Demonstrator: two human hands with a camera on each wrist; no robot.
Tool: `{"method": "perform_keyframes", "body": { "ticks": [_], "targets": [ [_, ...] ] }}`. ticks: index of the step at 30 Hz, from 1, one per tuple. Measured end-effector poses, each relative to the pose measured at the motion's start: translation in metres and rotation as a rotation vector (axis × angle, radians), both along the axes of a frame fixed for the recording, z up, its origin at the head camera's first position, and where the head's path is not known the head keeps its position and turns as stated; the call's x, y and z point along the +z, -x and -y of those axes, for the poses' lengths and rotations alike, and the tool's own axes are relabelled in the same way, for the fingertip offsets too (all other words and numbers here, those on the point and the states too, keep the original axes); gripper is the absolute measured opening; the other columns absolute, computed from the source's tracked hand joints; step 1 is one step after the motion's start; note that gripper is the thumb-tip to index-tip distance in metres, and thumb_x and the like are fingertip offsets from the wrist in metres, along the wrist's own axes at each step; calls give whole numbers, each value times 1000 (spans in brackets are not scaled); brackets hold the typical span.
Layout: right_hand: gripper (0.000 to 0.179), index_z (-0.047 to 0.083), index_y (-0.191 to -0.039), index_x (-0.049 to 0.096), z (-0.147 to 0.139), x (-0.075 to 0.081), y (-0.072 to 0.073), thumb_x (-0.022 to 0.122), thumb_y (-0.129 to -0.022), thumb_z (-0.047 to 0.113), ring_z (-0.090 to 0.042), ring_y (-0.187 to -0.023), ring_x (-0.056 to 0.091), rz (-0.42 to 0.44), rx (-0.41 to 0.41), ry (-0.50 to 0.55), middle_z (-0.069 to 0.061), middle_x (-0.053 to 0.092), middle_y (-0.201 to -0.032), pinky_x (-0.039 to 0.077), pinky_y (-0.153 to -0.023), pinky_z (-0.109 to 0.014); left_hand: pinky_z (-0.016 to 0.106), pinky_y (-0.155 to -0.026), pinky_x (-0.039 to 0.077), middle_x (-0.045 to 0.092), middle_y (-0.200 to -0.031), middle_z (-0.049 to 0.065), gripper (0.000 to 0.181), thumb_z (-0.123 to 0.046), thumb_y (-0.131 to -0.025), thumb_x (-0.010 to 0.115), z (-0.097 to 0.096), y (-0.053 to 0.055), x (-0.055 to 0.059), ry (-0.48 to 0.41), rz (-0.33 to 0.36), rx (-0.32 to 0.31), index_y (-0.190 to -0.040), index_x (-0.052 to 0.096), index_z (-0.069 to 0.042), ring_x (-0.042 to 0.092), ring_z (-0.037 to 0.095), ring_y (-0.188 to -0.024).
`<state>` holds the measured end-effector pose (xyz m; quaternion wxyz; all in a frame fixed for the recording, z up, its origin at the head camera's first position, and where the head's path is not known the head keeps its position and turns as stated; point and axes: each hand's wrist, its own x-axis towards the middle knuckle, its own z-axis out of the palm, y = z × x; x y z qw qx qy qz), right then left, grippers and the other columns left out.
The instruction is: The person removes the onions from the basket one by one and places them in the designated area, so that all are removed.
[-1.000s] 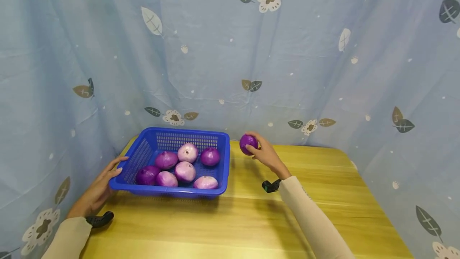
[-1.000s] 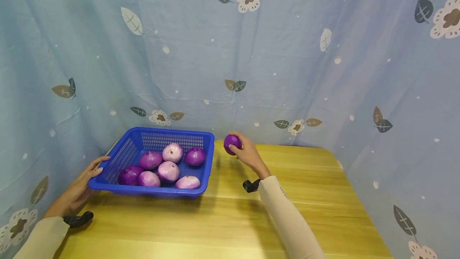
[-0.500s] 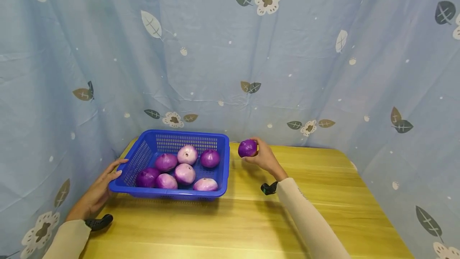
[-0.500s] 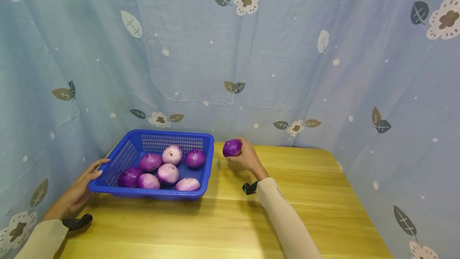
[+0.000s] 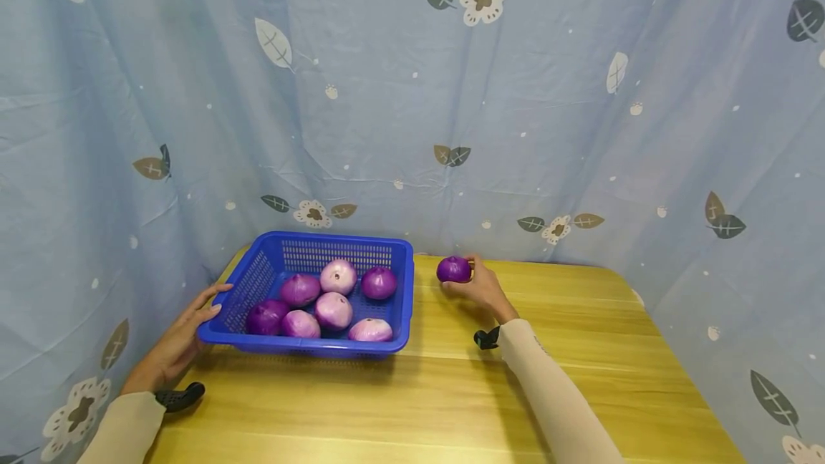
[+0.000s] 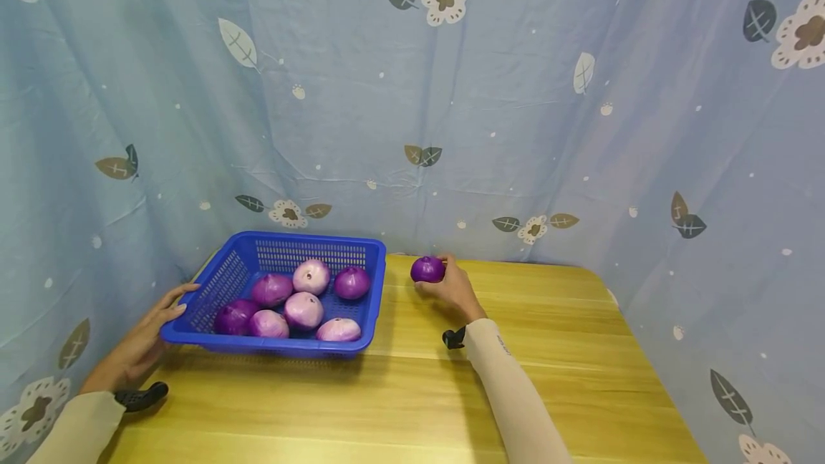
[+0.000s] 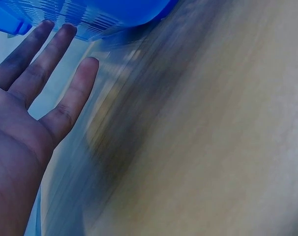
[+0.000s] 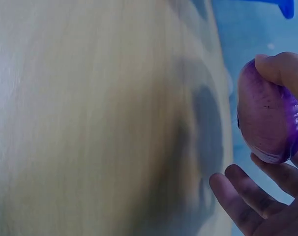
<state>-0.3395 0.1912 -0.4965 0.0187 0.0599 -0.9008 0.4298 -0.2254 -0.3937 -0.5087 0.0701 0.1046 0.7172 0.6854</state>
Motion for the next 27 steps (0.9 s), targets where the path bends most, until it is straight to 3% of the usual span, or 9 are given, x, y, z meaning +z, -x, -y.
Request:
{"method": "perform_keyframes", "body": {
  "ticks": [13,20,27],
  "targets": [
    [80,7,-145,48,-7,-11,7,86,-83,41,-40,-132,51,-4,-51,-70,-20,54,-146,38,-111,-58,32,-88,57,43,-137,-7,47,-23,-113,35,1,-2,2,-15,-29,-33,-160,29,-26,66,13,-111],
    [86,6,-150,42,-10,-19,8,84,-85,44,-43,-135,48,33,-41,-82,-22,49,-150,36,-112,-60,32,-87,57,47,-137,-9,46,-21,-114,35,5,-4,-1,-42,-30,-48,-159,31,-28,66,13,-111],
    [89,2,-153,40,-16,-13,9,86,-85,35,-46,-135,46,6,1,-52,-28,48,-148,36,-111,-63,31,-89,57,38,-141,-6,47,-22,-114,35,1,2,4,-11,-17,-43,-160,28,-26,64,9,-113]
  ]
}}
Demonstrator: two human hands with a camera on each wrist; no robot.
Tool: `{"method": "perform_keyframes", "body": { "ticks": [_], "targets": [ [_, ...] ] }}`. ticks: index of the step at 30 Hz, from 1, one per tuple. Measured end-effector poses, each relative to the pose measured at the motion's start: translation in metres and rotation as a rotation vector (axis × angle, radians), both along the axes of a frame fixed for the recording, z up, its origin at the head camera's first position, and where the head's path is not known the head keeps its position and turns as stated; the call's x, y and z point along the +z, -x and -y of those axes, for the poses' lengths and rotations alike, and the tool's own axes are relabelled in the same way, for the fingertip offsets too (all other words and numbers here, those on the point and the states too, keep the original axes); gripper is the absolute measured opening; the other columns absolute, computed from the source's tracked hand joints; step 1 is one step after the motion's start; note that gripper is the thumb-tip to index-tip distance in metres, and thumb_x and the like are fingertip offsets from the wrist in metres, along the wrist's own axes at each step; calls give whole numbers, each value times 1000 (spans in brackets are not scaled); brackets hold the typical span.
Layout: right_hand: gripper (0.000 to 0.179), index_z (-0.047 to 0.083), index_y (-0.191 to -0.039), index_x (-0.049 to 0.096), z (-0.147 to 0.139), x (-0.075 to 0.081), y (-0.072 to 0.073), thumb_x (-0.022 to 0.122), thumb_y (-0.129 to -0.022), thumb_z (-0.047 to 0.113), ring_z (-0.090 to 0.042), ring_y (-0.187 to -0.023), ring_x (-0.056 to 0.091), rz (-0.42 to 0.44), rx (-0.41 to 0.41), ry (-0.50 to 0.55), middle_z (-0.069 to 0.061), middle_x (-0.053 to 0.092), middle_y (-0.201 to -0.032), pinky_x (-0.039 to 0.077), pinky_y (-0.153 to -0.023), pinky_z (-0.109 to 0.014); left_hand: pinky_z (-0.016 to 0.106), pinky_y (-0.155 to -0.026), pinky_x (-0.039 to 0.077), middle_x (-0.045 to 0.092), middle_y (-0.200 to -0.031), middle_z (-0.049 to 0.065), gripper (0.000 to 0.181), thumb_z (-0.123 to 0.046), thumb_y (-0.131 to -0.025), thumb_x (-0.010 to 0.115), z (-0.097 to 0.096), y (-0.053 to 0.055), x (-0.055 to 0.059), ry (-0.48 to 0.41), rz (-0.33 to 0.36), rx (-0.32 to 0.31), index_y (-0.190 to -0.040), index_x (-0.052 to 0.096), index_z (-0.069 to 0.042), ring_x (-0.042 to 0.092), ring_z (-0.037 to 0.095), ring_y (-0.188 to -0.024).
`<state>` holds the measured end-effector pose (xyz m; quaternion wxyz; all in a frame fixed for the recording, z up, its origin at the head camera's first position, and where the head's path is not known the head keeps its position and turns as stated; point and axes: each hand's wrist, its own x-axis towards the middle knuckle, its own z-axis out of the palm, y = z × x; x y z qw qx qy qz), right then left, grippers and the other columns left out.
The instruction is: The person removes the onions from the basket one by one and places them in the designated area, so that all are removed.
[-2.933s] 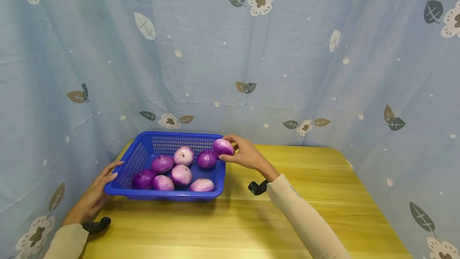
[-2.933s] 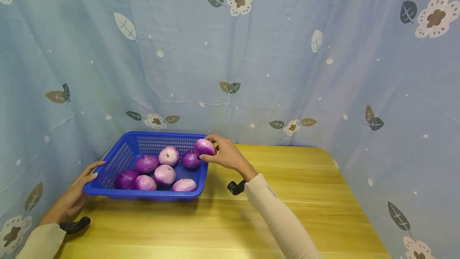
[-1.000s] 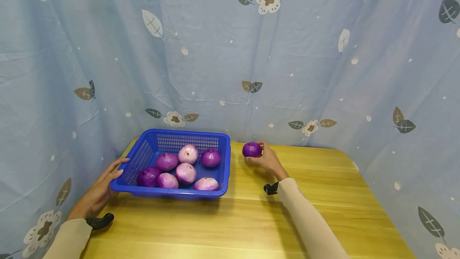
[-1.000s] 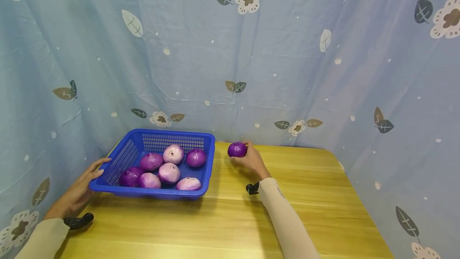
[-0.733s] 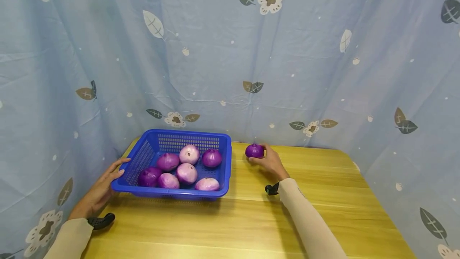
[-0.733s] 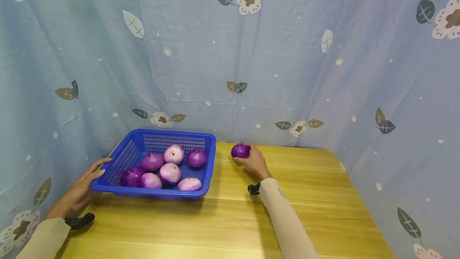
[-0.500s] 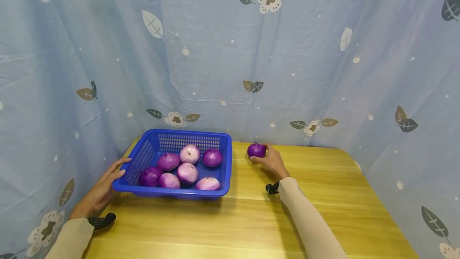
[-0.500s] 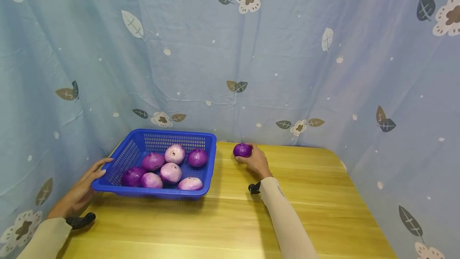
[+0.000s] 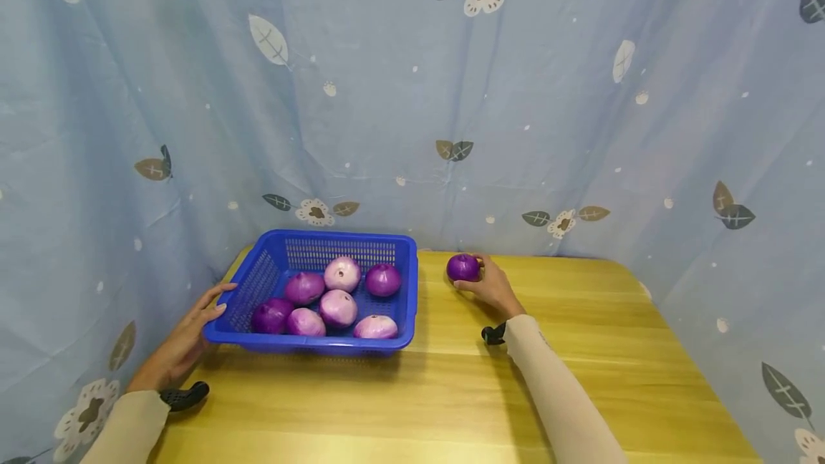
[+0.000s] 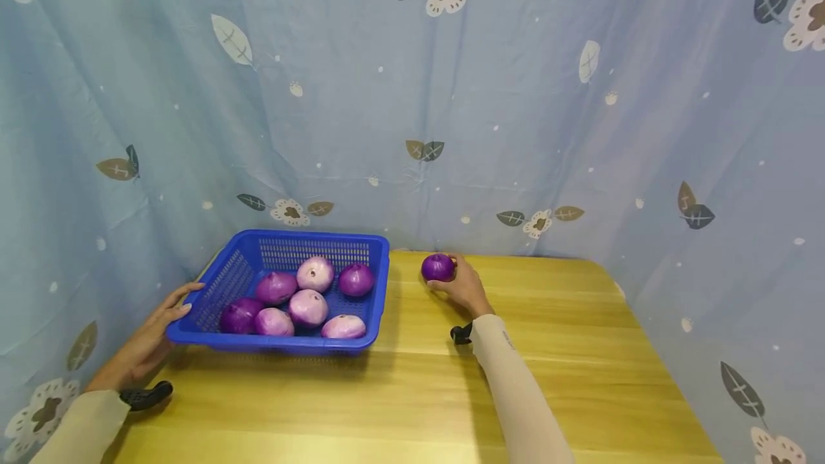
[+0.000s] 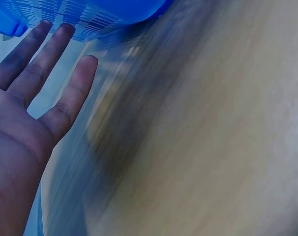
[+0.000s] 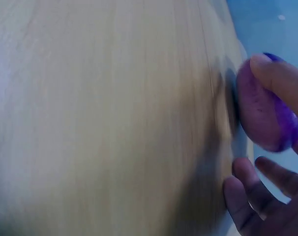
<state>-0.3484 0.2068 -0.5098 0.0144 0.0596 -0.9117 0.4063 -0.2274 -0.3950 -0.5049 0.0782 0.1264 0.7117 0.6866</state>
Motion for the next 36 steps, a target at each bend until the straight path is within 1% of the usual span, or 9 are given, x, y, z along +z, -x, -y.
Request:
{"method": "perform_keyframes", "body": {
  "ticks": [3,6,11,14,17,20,27,30,36],
  "targets": [
    [91,2,-154,37,-4,8,0,88,-84,31,-47,-137,45,-14,13,16,-31,44,-149,36,-111,-62,29,-90,56,31,-146,-1,48,-24,-114,35,-3,5,2,21,-15,13,-161,27,-25,62,7,-114],
    [92,2,-154,37,-8,12,0,88,-83,31,-48,-139,42,-18,18,10,-31,40,-152,37,-111,-62,27,-90,54,28,-147,-3,48,-25,-114,35,-3,6,2,39,-27,16,-161,27,-26,59,4,-115],
    [90,2,-154,39,-12,15,1,86,-85,37,-49,-139,42,-1,52,-20,-30,37,-155,38,-110,-62,30,-89,56,41,-141,-8,46,-19,-114,32,2,1,-3,-32,-32,-27,-160,29,-26,63,8,-114],
    [88,4,-153,41,-12,20,2,84,-86,40,-47,-140,41,-9,55,-28,-28,40,-154,37,-110,-63,33,-87,58,49,-137,-7,47,-17,-114,31,4,-1,-4,-84,-30,-50,-160,30,-26,66,13,-111],
    [84,6,-153,43,-11,28,3,82,-88,42,-47,-138,42,-27,60,-23,-25,43,-153,39,-109,-62,32,-87,58,50,-137,-7,47,-17,-114,31,4,0,-3,-100,-28,-48,-160,30,-26,66,13,-111],
    [81,9,-152,46,-7,38,3,82,-88,43,-47,-135,46,-47,63,-12,-23,47,-151,42,-106,-61,31,-87,57,46,-139,-9,47,-18,-114,31,3,2,0,-90,-31,-42,-160,30,-27,65,11,-112],
    [72,10,-150,49,8,56,2,79,-91,38,-47,-127,52,-99,124,-15,-22,53,-146,46,-102,-58,33,-85,59,53,-134,-8,46,-18,-114,31,5,-1,0,-89,-15,-39,-159,31,-30,68,14,-107],
    [71,11,-150,50,15,62,1,79,-91,38,-46,-127,53,-106,143,-6,-21,55,-144,47,-102,-57,33,-85,59,51,-135,-10,46,-18,-114,31,5,-2,-2,-97,-10,-36,-158,31,-30,67,13,-109],
    [70,15,-147,54,26,71,0,81,-88,42,-36,-120,59,-142,155,-13,-14,59,-139,50,-99,-52,34,-86,58,48,-135,-10,47,-20,-114,32,2,-2,-5,-69,-3,-18,-160,31,-30,66,13,-110]
  ]
}}
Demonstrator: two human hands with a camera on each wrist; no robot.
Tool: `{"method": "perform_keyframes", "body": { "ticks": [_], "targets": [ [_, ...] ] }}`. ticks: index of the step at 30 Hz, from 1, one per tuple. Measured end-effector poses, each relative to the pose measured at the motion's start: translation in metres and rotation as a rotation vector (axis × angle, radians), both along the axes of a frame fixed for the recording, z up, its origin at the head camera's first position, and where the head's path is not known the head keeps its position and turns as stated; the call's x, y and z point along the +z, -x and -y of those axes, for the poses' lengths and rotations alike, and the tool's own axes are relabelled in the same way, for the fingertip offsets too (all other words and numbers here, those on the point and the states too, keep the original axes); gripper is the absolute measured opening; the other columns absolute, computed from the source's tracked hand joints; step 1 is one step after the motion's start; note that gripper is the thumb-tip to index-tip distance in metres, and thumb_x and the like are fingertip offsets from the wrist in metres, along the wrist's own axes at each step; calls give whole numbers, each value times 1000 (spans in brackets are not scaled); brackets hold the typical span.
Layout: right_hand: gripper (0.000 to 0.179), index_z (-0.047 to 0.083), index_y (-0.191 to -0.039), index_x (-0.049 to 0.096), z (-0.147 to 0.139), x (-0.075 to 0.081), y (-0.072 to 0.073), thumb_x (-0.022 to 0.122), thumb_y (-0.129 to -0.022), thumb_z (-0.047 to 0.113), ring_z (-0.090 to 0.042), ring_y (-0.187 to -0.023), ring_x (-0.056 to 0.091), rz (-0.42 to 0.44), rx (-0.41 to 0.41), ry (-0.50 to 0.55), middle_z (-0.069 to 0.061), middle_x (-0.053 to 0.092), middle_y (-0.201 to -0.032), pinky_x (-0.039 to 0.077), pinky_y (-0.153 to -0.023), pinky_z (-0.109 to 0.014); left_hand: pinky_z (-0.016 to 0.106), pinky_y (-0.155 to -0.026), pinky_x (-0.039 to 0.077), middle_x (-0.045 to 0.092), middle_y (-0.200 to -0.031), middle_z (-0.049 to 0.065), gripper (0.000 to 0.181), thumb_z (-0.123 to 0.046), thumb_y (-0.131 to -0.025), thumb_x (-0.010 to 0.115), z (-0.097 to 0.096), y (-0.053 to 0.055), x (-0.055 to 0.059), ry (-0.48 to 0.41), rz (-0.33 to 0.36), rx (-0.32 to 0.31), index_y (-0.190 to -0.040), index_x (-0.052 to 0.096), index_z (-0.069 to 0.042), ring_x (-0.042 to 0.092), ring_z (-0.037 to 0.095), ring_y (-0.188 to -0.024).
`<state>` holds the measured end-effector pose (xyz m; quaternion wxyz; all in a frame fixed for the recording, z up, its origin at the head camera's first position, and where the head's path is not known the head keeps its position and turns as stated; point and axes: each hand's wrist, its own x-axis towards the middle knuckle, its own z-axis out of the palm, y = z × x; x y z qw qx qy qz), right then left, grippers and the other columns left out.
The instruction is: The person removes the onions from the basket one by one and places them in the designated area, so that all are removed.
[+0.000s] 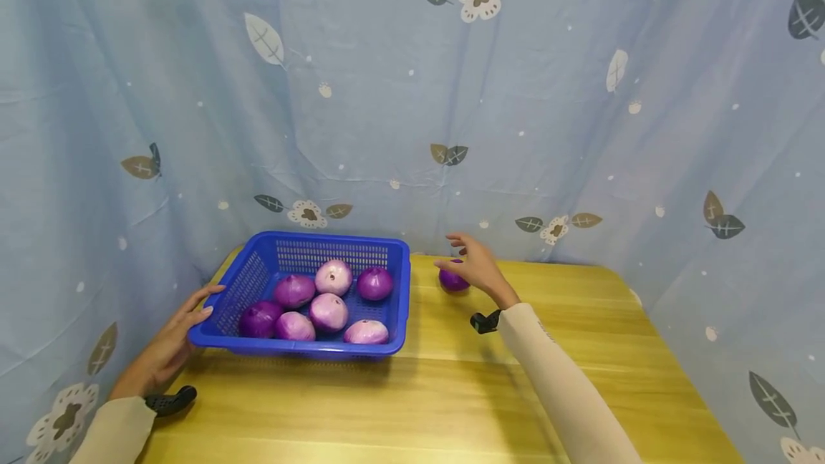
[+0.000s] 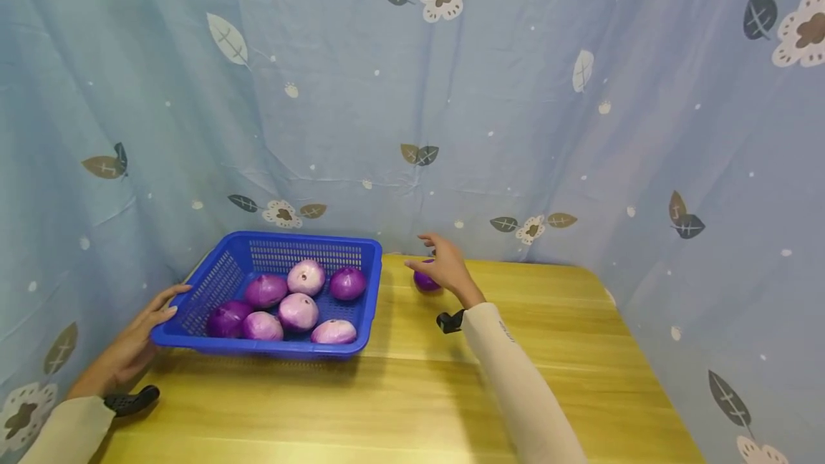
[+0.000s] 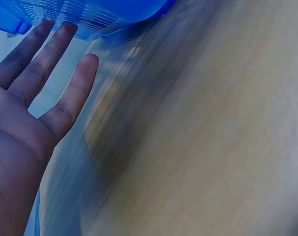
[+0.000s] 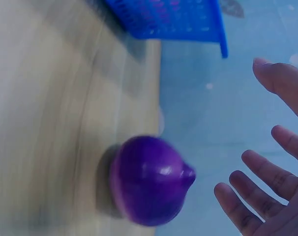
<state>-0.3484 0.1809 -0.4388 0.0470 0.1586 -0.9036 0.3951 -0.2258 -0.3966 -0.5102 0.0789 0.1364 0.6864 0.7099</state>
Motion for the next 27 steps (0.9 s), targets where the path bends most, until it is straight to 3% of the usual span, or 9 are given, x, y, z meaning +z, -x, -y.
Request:
{"method": "perform_keyframes", "body": {
  "ticks": [9,17,27],
  "targets": [
    [71,19,-147,54,30,14,-5,80,-88,47,-32,-118,61,-54,73,-33,-10,61,-139,51,-98,-52,34,-86,58,46,-135,-11,48,-23,-113,34,-1,-1,-1,27,17,27,-161,29,-31,66,13,-110],
    [67,27,-146,54,59,28,-12,81,-87,47,-27,-121,60,-41,138,3,-2,60,-138,50,-99,-49,35,-86,59,44,-137,-10,48,-22,-113,34,-1,-1,-1,35,-1,27,-161,29,-29,67,14,-109],
    [69,18,-145,56,102,35,-11,84,-86,41,-39,-122,59,-36,250,46,-17,62,-137,52,-95,-50,34,-87,58,38,-139,-9,48,-24,-114,34,-2,-1,0,58,10,42,-161,28,-28,66,12,-111]
  ]
}}
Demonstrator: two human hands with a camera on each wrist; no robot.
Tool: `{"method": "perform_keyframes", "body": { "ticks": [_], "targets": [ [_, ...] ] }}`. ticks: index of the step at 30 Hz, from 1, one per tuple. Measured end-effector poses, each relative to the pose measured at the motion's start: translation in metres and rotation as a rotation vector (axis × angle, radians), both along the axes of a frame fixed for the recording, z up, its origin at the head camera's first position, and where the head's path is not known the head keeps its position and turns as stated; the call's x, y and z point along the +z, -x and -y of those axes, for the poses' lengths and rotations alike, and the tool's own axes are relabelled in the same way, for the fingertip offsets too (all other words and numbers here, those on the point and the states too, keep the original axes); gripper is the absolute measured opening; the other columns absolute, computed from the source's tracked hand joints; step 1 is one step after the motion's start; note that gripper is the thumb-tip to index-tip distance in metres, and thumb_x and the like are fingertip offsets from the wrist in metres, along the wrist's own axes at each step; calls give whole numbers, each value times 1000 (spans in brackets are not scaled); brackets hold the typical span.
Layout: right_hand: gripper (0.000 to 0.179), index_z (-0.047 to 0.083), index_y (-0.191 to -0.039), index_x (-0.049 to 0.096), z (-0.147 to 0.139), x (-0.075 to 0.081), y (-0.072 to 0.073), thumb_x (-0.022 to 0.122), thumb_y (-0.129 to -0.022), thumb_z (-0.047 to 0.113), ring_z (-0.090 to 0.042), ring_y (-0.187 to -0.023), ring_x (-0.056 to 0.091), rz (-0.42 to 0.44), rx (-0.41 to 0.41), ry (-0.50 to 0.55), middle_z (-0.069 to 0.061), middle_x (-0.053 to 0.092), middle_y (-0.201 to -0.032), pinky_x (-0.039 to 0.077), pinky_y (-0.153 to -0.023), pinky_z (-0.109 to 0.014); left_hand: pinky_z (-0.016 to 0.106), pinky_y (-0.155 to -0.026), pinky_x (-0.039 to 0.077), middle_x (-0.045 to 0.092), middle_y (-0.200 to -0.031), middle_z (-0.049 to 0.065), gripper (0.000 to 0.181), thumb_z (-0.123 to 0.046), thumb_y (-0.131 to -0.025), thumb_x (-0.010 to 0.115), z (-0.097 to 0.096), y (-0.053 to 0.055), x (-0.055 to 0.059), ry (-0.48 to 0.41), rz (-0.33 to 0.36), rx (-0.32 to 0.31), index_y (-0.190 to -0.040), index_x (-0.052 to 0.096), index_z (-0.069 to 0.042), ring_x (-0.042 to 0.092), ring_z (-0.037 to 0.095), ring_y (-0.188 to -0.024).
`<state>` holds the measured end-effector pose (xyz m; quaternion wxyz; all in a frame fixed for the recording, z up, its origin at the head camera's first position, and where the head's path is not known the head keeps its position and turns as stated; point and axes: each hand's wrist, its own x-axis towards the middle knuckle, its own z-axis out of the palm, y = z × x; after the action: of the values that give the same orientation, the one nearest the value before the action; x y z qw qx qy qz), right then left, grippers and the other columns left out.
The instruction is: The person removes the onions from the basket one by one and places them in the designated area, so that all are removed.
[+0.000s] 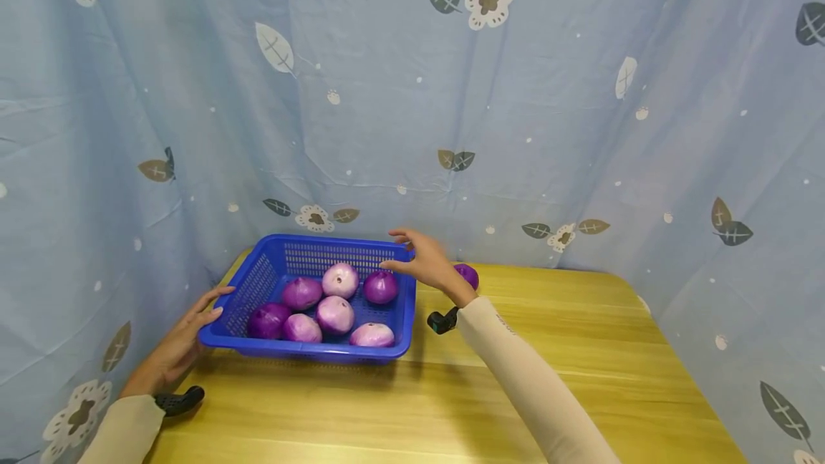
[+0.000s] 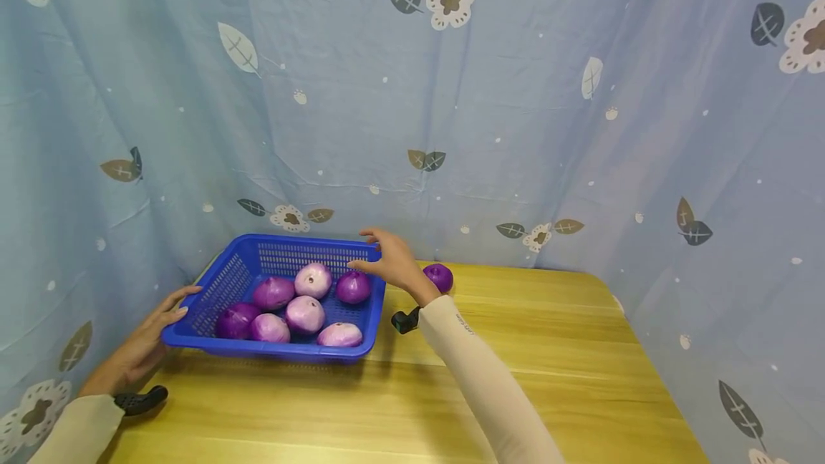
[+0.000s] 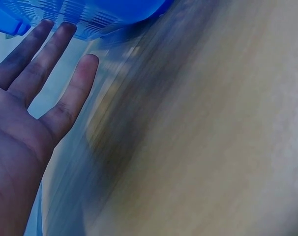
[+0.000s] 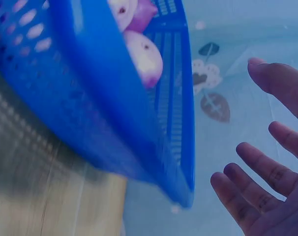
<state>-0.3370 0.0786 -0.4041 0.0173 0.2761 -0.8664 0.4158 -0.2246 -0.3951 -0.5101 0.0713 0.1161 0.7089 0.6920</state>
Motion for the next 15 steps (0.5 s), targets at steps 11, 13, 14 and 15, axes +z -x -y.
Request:
{"method": "perform_keyframes", "body": {
  "ticks": [11,13,14,15],
  "targets": [
    [70,14,-143,56,39,0,-1,84,-85,40,-37,-120,63,-41,71,-74,-14,66,-131,52,-97,-45,34,-87,58,49,-135,-9,48,-21,-114,34,0,-2,2,-28,2,-15,-161,30,-30,68,17,-108],
    [70,13,-144,56,43,-1,0,85,-85,38,-38,-120,62,-26,87,-61,-18,65,-132,51,-98,-46,34,-87,58,45,-136,-9,48,-23,-113,35,-1,-2,2,-4,7,3,-161,29,-30,67,15,-109],
    [70,13,-144,56,46,-1,0,85,-85,37,-37,-120,62,-23,90,-62,-17,65,-131,51,-98,-46,34,-87,58,42,-137,-7,48,-24,-113,36,-2,-2,2,7,10,12,-161,29,-30,67,14,-109],
    [70,13,-144,56,48,-2,0,85,-85,37,-38,-120,61,-19,92,-63,-19,65,-131,50,-99,-46,34,-88,58,40,-138,-7,49,-26,-113,36,-2,-2,2,19,12,20,-161,29,-30,66,13,-109]
  ]
}}
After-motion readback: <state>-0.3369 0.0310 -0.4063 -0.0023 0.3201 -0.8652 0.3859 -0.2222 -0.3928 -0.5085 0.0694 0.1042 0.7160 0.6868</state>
